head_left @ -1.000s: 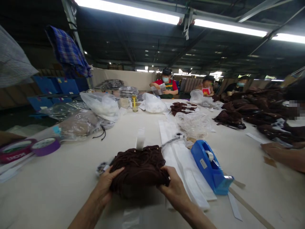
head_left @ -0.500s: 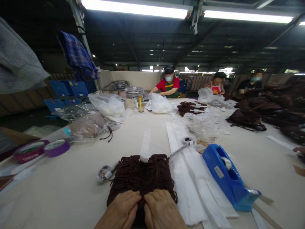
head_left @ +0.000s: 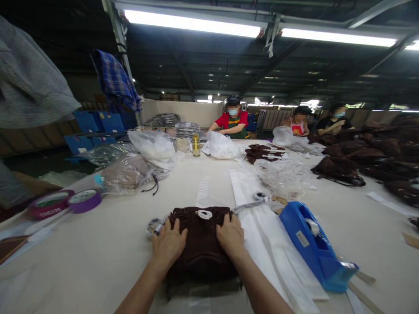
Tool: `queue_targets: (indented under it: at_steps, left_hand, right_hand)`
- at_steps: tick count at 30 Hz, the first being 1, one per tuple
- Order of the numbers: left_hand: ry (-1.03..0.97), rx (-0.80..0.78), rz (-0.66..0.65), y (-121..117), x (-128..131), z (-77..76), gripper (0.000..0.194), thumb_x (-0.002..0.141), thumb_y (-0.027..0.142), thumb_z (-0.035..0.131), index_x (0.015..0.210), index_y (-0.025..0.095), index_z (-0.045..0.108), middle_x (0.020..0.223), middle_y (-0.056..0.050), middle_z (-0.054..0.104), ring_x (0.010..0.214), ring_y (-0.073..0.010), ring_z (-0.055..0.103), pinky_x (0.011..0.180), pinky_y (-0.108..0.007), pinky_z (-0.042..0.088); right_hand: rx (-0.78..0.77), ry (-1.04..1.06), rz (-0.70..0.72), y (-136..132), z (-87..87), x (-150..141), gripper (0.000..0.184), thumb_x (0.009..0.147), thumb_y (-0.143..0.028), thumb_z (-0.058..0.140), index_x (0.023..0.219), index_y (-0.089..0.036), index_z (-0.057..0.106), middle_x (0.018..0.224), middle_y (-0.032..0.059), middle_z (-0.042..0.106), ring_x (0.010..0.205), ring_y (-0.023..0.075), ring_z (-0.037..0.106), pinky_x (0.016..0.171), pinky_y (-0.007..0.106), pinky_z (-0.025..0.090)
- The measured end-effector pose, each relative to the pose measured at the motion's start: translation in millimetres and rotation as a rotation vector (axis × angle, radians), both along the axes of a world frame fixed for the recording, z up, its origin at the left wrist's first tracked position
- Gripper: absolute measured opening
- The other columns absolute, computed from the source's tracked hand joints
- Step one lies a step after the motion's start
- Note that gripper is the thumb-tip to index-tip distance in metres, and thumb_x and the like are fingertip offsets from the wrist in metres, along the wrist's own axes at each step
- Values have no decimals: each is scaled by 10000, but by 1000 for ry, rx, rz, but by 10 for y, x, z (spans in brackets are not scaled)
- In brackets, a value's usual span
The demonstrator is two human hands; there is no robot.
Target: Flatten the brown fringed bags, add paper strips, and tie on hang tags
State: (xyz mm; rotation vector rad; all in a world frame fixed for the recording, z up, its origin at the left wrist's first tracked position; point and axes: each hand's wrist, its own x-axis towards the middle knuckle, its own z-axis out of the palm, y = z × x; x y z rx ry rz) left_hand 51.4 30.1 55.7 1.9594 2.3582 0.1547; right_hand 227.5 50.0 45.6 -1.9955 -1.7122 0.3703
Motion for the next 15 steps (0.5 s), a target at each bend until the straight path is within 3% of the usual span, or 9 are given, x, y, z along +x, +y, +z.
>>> queue_targets:
  at_steps: [3, 5, 7, 8, 9, 11, 13, 15]
  left_hand:
    - [26, 79, 135, -136, -328, 66, 440, 865, 329, 288, 1076, 85, 588, 1209, -232, 496, 1071, -370, 496, 813, -498, 430]
    - [48, 219, 187, -219, -488, 137, 455, 843, 356, 312, 990, 51, 616, 1126, -250, 525, 1048, -376, 494, 830, -488, 426]
    - [11, 428, 94, -229, -508, 192, 450, 825, 361, 325, 956, 52, 625, 1069, -229, 560, 1036, -337, 502, 905, -468, 397]
    - [-37, 469, -18, -200, -459, 203, 438, 828, 346, 314, 969, 70, 624, 1064, -201, 578, 1037, -302, 509, 940, -440, 382]
    - [-94, 443, -158, -151, -377, 200, 423, 835, 320, 300, 1002, 99, 620, 1078, -165, 592, 1046, -263, 514, 968, -406, 370]
    - [-177, 211, -415, -22, -162, 145, 399, 840, 268, 298, 1072, 166, 606, 1163, -96, 587, 1108, -206, 498, 1000, -359, 349]
    - [-168, 59, -501, 102, 38, 41, 376, 801, 250, 371, 1078, 183, 617, 1232, -81, 558, 1187, -224, 452, 1020, -398, 322]
    - [-139, 12, -478, 179, 159, -84, 424, 771, 260, 422, 1159, 176, 571, 1313, -95, 480, 1255, -272, 374, 1033, -495, 268]
  right_hand:
    - [54, 134, -125, -17, 21, 404, 348, 766, -226, 397, 1020, -85, 589, 944, 179, 624, 898, 283, 590, 757, 395, 456]
    - [122, 202, -196, -103, 85, 592, 361, 794, -267, 354, 1024, -101, 578, 943, 157, 620, 880, 263, 590, 758, 377, 468]
    - [212, 241, -166, -204, 166, 594, 351, 814, -273, 332, 1026, -125, 569, 1002, 138, 603, 927, 237, 570, 816, 353, 455]
    - [231, 229, -71, -242, 200, 520, 336, 821, -254, 328, 1020, -140, 573, 1022, 121, 600, 949, 218, 560, 848, 331, 441]
    - [230, 197, 77, -263, 224, 407, 323, 823, -221, 327, 1002, -151, 586, 1022, 106, 606, 962, 199, 552, 867, 308, 428]
    - [116, 49, 400, -246, 227, 128, 316, 803, -152, 351, 968, -169, 620, 1038, 89, 618, 1002, 191, 536, 886, 299, 409]
    - [27, -37, 485, -161, 170, -114, 261, 751, -143, 439, 896, -162, 655, 1025, 111, 638, 1009, 254, 534, 874, 376, 410]
    - [6, -57, 433, -44, 76, -240, 286, 733, -145, 469, 955, -147, 649, 1105, 140, 618, 1033, 315, 517, 870, 464, 390]
